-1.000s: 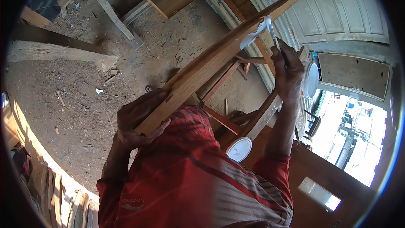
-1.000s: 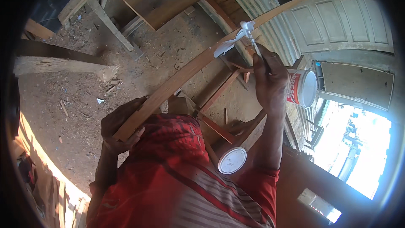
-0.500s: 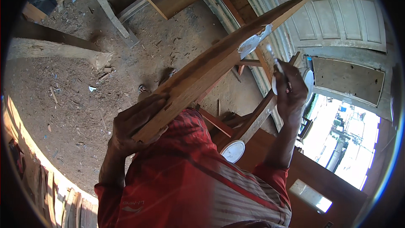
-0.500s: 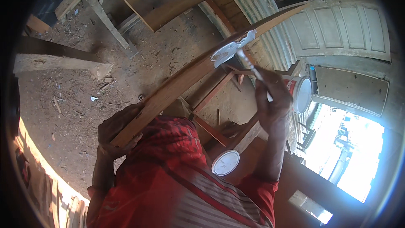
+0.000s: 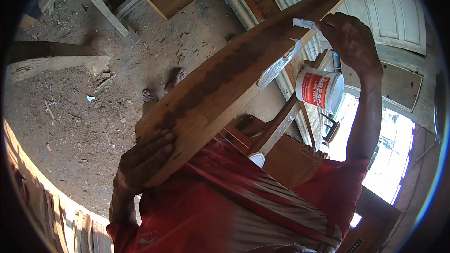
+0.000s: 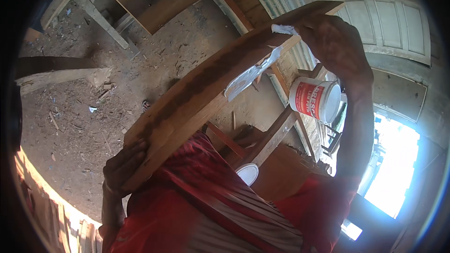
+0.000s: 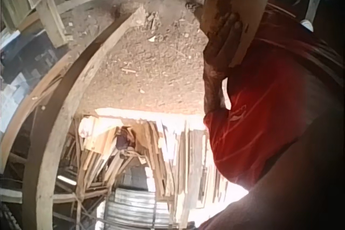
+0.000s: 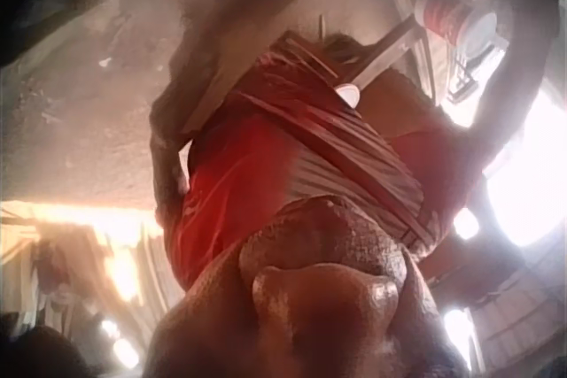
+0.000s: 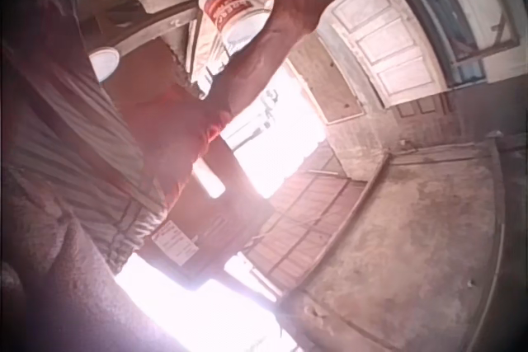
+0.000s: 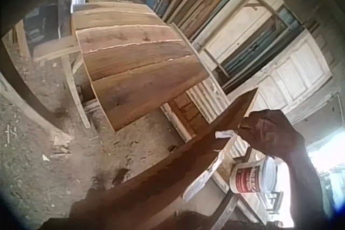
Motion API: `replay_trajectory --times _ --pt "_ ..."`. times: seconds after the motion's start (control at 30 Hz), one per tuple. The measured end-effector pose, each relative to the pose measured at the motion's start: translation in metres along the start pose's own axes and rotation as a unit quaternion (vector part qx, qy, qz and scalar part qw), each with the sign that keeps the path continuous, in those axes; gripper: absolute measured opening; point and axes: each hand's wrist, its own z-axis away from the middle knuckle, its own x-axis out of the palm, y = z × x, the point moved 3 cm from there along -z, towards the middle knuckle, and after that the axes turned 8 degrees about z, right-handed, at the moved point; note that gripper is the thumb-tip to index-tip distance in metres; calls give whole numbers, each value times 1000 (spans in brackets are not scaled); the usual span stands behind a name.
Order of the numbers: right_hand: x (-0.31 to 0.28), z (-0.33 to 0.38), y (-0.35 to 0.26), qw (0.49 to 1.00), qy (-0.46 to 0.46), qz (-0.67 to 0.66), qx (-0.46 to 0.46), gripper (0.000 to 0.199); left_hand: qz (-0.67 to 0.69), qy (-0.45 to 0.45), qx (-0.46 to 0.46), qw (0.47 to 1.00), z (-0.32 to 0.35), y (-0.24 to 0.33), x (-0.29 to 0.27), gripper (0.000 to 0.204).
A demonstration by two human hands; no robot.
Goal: The person dips an applicator into a bucket of glue and spreads the glue along the edge of a wooden plank by hand.
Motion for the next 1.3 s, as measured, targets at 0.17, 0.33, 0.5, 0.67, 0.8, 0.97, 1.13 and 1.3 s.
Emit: replay_trajectory --times 0.17,0.33,0.5,0.67,0.8,0.97,1.13,1.3 --pt "-1 -5 -14 994 -110 18 -1 26 -29 -15 23 999 -5 4 1 36" --pt "0 5 -15 973 -222 11 54 29 -54 -37 41 997 -6 5 1 35" --pt "7 20 -9 978 -197 -24 70 32 -49 -15 29 998 -8 7 0 36" --pt "-1 32 -23 985 -169 -16 41 33 -56 -35 47 997 -10 10 1 39" --pt "-18 45 -47 975 -185 -120 32 28 -63 -36 58 996 -18 15 -2 38" --pt "-14 86 -63 935 -16 -337 110 18 -79 -40 69 994 -25 22 -9 36" --pt "17 137 -122 849 130 -442 259 27 -67 -53 81 993 -28 24 -14 49" --pt "46 162 -176 803 214 -433 349 36 -66 -53 77 993 -27 21 -19 69"
